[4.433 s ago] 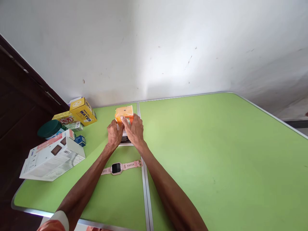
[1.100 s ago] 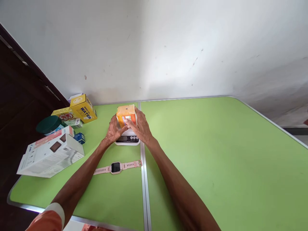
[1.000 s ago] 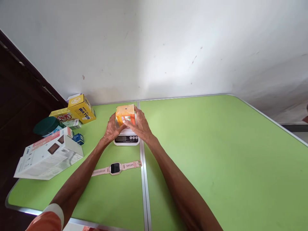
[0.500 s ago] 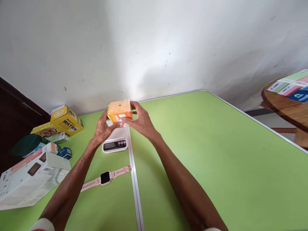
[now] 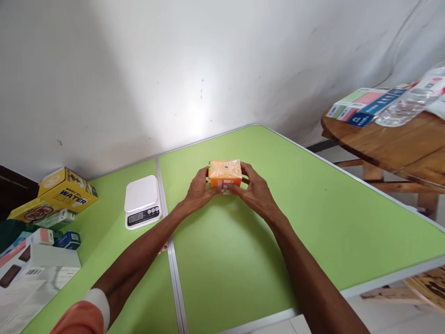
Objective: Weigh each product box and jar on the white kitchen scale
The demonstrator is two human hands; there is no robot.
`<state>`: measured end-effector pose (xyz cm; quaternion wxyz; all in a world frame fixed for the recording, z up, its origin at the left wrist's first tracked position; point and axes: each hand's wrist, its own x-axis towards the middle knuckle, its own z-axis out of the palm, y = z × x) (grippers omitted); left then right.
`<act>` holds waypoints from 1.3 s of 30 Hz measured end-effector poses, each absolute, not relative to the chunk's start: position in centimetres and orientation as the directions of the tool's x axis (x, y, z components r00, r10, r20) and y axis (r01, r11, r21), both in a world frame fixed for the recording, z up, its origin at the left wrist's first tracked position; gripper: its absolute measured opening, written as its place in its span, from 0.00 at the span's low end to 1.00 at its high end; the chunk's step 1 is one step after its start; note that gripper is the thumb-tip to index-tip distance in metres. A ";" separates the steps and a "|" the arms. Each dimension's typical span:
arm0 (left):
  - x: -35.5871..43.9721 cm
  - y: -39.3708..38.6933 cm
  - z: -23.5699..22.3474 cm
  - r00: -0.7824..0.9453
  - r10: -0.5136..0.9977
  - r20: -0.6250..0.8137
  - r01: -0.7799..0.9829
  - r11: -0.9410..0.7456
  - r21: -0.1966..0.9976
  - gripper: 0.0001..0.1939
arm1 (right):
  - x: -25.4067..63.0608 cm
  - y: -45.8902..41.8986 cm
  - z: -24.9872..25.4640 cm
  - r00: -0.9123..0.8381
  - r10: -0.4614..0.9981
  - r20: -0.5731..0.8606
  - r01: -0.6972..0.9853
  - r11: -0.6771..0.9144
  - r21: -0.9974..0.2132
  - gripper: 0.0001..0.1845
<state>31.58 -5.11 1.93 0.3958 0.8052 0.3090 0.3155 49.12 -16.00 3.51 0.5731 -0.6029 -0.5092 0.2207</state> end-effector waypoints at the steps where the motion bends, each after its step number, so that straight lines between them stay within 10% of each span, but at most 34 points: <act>1: 32.1 -5.3 1.6 0.619 0.743 0.254 0.241 -0.488 0.839 0.37 | 49.5 -16.3 3.0 0.400 0.863 0.310 0.361 0.163 -0.918 0.45; 15: 32.5 -4.9 -1.3 0.708 0.668 0.228 0.153 -0.460 0.874 0.41 | 48.2 -16.4 1.1 0.530 0.802 0.275 0.414 0.038 -0.909 0.47; 39: 41.0 0.8 3.0 0.696 0.711 -0.103 0.484 -0.359 0.798 0.50 | 59.1 -0.7 1.2 0.608 0.760 0.230 0.434 -0.076 -0.898 0.51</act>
